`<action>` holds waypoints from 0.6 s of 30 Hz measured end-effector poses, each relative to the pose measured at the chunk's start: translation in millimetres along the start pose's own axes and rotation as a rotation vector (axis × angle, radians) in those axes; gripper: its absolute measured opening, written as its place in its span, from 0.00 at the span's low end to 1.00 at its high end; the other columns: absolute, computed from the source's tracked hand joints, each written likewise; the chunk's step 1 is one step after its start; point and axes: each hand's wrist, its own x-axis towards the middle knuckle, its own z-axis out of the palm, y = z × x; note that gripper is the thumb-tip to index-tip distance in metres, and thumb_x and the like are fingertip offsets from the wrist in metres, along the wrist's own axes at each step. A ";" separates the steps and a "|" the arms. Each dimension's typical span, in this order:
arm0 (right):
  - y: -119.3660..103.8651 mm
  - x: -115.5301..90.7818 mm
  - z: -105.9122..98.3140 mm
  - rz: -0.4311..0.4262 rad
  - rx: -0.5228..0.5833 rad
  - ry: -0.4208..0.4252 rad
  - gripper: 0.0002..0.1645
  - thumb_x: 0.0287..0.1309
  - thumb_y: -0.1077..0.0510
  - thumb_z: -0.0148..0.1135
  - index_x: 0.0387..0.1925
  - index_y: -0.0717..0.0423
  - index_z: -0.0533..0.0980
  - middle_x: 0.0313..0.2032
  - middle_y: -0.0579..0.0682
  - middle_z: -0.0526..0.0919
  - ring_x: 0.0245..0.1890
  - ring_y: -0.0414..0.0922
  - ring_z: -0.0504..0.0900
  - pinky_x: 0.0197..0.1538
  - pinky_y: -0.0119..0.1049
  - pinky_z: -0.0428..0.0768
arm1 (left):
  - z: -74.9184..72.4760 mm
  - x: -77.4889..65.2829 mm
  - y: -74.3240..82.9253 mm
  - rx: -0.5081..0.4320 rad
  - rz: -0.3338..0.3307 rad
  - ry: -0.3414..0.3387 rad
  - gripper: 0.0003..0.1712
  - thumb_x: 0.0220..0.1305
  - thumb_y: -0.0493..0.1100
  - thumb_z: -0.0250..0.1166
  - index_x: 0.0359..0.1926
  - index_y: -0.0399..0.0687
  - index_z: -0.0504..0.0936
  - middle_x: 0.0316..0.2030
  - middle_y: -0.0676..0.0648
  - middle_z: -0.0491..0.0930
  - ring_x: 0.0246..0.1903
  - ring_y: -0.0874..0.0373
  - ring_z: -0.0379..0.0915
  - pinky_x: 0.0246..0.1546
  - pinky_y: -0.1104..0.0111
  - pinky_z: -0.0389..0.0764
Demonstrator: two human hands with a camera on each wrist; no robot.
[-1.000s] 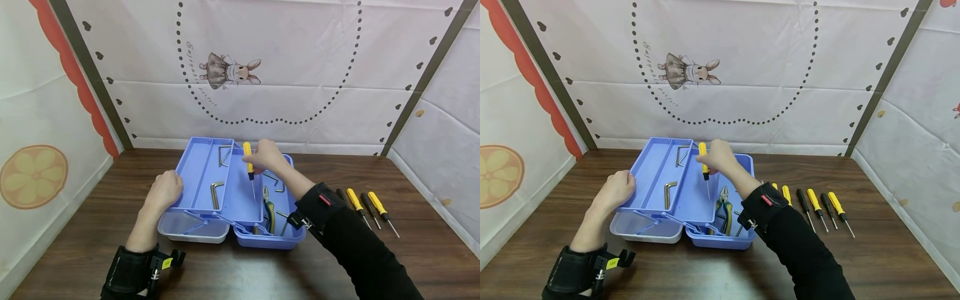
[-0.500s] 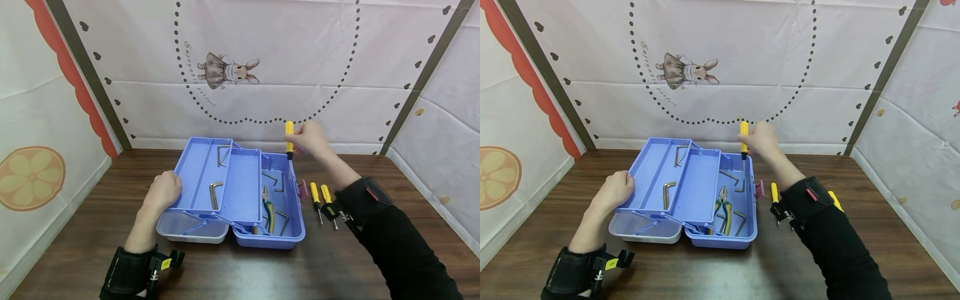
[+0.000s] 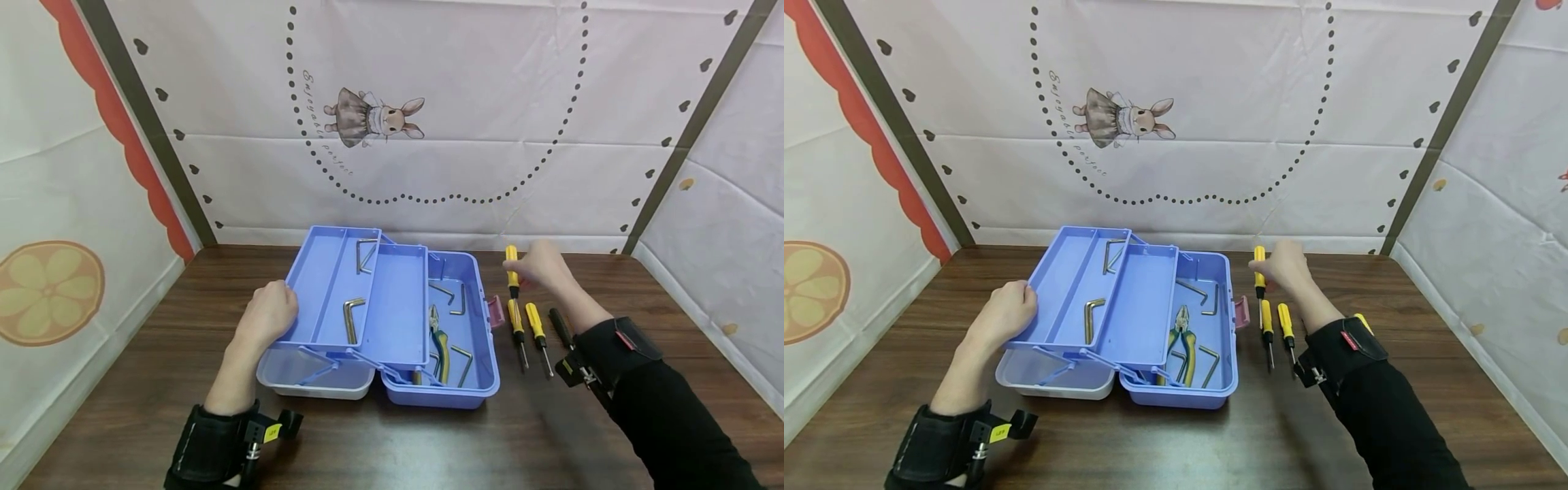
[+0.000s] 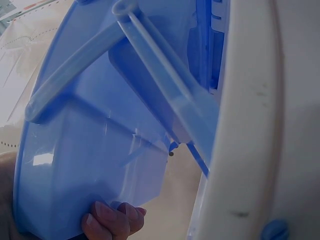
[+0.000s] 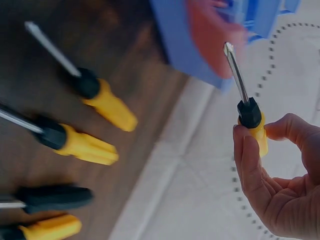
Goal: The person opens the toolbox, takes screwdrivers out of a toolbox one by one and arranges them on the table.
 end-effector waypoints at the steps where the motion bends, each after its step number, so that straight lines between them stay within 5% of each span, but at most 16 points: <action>1: 3.4 0.7 3.8 0.024 0.000 -0.017 0.18 0.51 0.54 0.58 0.17 0.66 0.71 0.12 0.53 0.77 0.13 0.43 0.78 0.20 0.35 0.74 | -0.2 0.1 0.0 0.000 0.000 0.000 0.15 0.60 0.35 0.37 0.25 0.30 0.67 0.19 0.39 0.67 0.18 0.52 0.66 0.14 0.67 0.67; 18: 28.3 10.5 56.6 0.155 0.073 -0.180 0.22 0.51 0.65 0.53 0.43 0.82 0.64 0.21 0.64 0.79 0.21 0.52 0.81 0.26 0.38 0.79 | 0.5 -1.1 0.5 -0.014 0.000 -0.001 0.15 0.61 0.35 0.37 0.21 0.35 0.64 0.16 0.42 0.63 0.16 0.54 0.64 0.13 0.69 0.65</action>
